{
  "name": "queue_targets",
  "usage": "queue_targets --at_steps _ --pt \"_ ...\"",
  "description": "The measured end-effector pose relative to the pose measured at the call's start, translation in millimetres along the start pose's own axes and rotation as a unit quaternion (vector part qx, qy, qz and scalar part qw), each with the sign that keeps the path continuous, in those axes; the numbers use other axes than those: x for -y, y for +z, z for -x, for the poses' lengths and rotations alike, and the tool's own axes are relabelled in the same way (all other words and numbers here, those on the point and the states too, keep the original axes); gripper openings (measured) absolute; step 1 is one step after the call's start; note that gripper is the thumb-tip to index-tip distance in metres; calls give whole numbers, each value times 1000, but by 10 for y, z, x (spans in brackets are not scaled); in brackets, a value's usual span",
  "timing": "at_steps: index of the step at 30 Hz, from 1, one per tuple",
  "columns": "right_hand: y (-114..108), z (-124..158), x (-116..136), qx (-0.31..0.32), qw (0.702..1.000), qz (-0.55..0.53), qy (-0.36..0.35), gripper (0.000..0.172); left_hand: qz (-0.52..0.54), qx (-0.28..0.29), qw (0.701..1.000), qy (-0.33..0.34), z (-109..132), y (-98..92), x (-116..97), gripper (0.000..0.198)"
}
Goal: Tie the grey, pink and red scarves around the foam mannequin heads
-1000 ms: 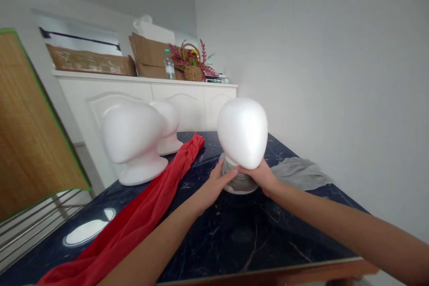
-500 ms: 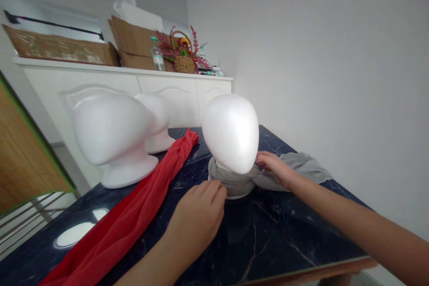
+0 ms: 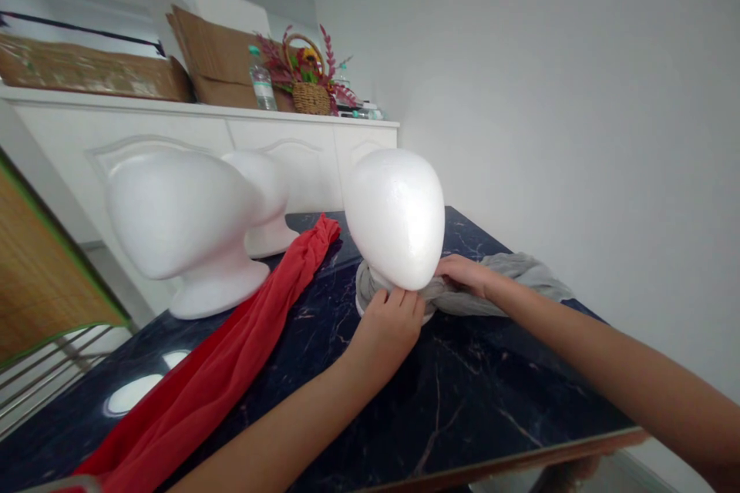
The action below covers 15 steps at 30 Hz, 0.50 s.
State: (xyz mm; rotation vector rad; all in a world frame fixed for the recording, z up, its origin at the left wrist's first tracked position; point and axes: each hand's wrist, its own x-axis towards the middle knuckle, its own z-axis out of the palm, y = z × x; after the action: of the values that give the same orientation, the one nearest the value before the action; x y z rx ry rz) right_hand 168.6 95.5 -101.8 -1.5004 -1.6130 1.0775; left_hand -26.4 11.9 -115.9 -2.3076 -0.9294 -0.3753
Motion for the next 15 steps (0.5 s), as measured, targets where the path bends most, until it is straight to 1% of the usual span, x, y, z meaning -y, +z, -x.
queue_targets --at_steps 3,5,9,12,14,15 --pt "-85 -108 4 -15 1000 22 -11 9 48 55 997 21 44 -7 111 18" --pt "-136 -175 12 -27 999 41 -21 8 89 84 991 43 109 -20 225 17" --pt "-189 -311 40 -50 995 89 -23 16 209 101 969 84 293 -100 467 17" --pt "-184 -418 57 -63 989 131 -16 22 296 137 942 84 415 -204 598 23" --pt "-165 -468 60 -71 986 152 -19 24 320 166 930 76 465 -255 651 25" --pt "-153 -476 59 -73 984 161 -24 23 318 176 929 69 479 -266 665 25"
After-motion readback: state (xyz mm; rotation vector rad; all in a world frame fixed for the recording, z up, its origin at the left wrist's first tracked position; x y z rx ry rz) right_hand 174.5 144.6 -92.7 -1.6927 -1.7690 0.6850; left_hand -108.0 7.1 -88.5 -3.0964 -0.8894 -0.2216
